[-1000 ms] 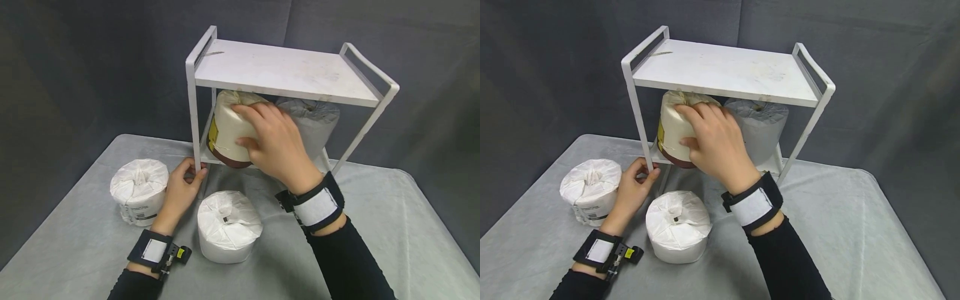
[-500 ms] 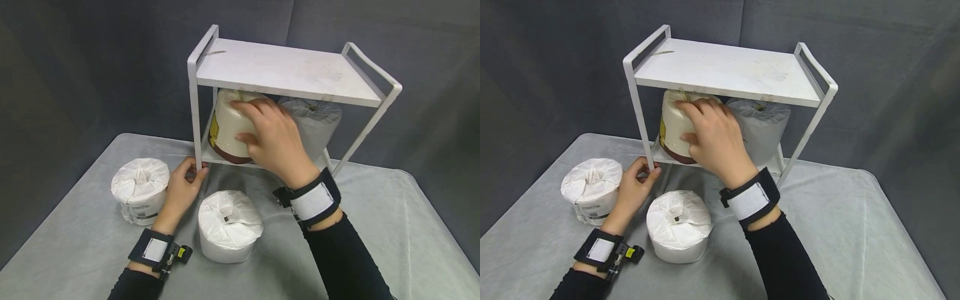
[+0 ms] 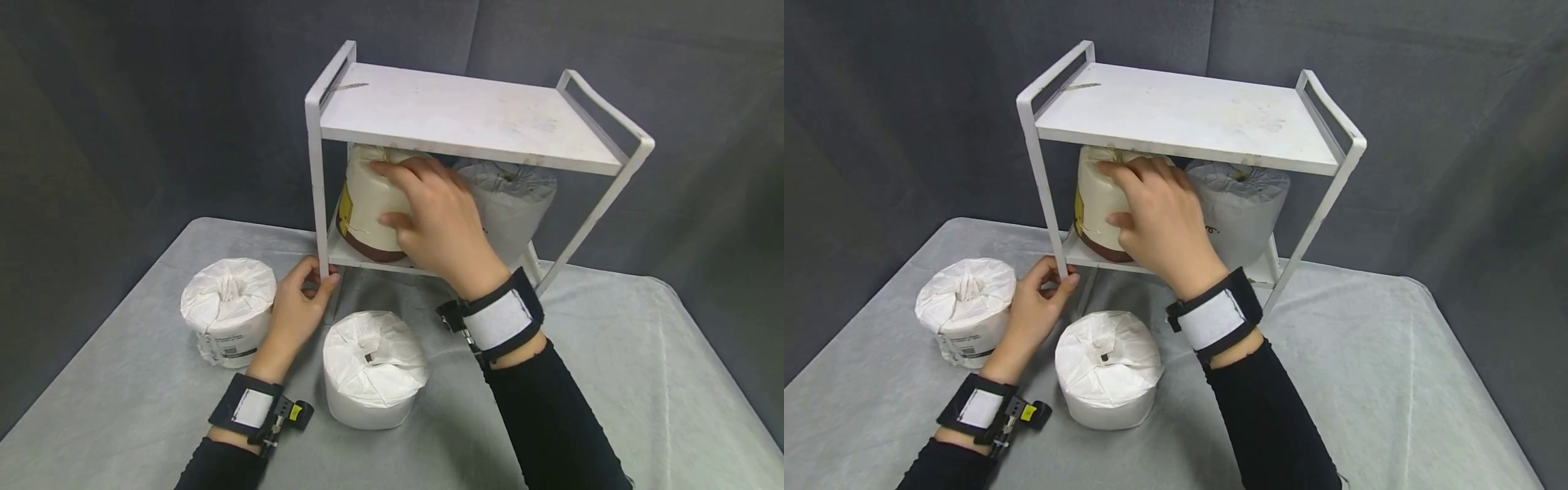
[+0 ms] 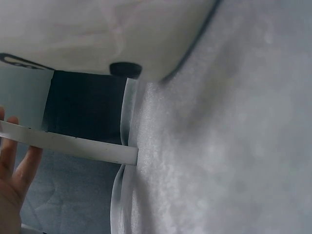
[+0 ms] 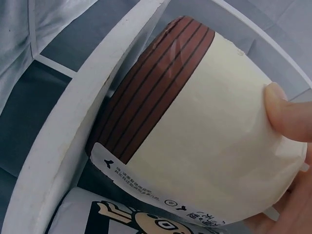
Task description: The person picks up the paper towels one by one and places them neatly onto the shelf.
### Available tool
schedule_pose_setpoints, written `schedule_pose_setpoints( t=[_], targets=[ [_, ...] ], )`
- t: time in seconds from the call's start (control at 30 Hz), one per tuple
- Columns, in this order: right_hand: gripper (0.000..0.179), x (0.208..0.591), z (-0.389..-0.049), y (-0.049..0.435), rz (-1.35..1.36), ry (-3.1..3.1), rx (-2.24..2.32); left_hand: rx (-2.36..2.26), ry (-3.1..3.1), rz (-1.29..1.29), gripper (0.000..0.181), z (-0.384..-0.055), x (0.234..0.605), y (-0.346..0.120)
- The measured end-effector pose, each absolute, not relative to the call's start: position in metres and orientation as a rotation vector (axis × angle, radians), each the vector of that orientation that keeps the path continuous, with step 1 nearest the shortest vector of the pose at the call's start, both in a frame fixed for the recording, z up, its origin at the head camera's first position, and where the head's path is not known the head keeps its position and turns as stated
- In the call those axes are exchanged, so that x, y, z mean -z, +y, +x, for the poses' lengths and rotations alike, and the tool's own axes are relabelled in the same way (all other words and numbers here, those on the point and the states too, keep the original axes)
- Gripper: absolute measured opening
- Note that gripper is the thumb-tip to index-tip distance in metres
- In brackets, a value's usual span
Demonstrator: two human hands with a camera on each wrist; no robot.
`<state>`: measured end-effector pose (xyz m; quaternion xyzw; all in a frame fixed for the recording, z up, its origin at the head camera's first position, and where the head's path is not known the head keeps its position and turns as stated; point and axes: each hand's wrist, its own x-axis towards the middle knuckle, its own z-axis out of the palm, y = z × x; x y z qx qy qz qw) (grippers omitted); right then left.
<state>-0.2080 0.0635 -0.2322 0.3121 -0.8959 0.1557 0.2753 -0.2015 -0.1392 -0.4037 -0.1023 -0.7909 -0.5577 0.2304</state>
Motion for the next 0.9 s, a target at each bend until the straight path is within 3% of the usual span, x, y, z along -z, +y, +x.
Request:
schedule_pose_setpoints(
  t=[0.9],
  targets=[
    [0.062,0.2386,-0.2155,0.0576,0.807,-2.423,-0.389,1.511,-2.194,-0.287,0.016,-0.2007,0.4036,-0.1383]
  ],
)
